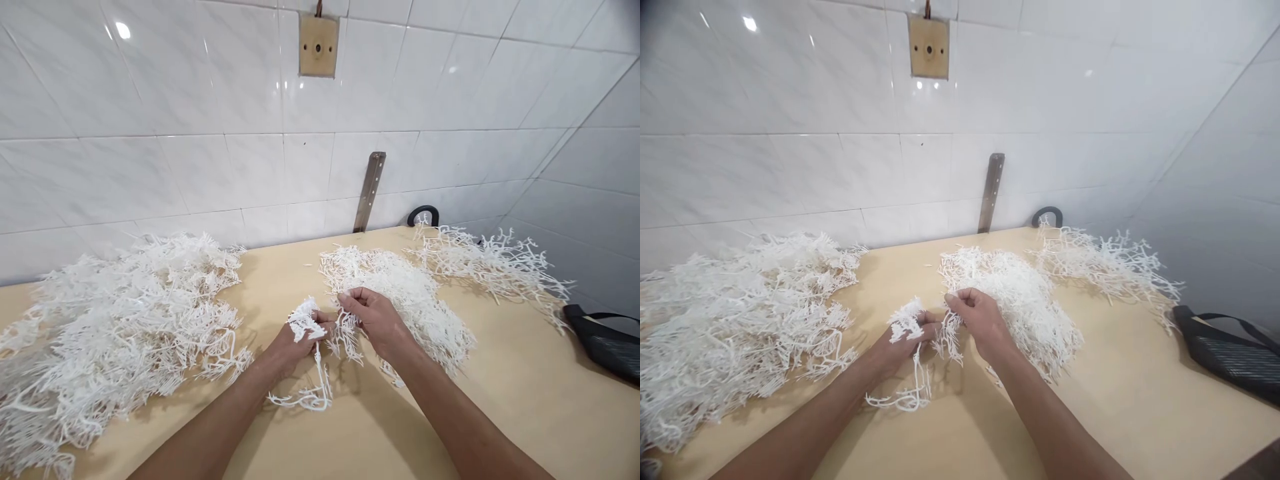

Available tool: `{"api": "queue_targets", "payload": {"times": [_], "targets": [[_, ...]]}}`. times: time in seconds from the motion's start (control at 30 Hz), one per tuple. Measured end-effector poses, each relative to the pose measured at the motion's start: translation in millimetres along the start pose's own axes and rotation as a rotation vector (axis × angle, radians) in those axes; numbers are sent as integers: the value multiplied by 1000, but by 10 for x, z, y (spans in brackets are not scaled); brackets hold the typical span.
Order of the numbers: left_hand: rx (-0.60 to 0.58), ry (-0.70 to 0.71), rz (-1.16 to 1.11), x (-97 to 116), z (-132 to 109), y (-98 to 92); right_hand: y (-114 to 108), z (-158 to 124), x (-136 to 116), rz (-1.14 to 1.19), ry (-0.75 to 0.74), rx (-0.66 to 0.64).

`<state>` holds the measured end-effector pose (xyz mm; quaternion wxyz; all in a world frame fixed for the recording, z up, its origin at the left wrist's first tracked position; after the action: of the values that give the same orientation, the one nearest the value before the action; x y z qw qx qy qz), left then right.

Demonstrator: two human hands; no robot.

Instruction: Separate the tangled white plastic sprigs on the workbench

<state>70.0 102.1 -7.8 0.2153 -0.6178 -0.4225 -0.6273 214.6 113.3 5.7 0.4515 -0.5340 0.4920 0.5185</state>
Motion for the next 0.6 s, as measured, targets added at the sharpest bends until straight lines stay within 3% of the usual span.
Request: {"api": "queue_targets", "payload": {"times": [0.17,0.37,0.6], "targets": [[89,17,25,-111,69,-132,99,-42,-101,-227,-16,-93],[67,-31,-43,-149,84,-118,68,-23,-22,-193,15,-99],[-9,-63,-53,-28,35,18,46,-25,-36,-84,8,-69]]}}
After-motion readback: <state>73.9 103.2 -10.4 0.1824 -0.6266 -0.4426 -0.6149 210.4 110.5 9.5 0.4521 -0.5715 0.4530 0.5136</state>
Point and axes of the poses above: each hand's wrist, its own z-axis towards the middle knuckle, its own y-axis out of the palm, x = y × z, the point moved 10 cm from there along z, towards the middle knuckle, and after that the axes turned 12 degrees about -x, right-handed, at the moved point
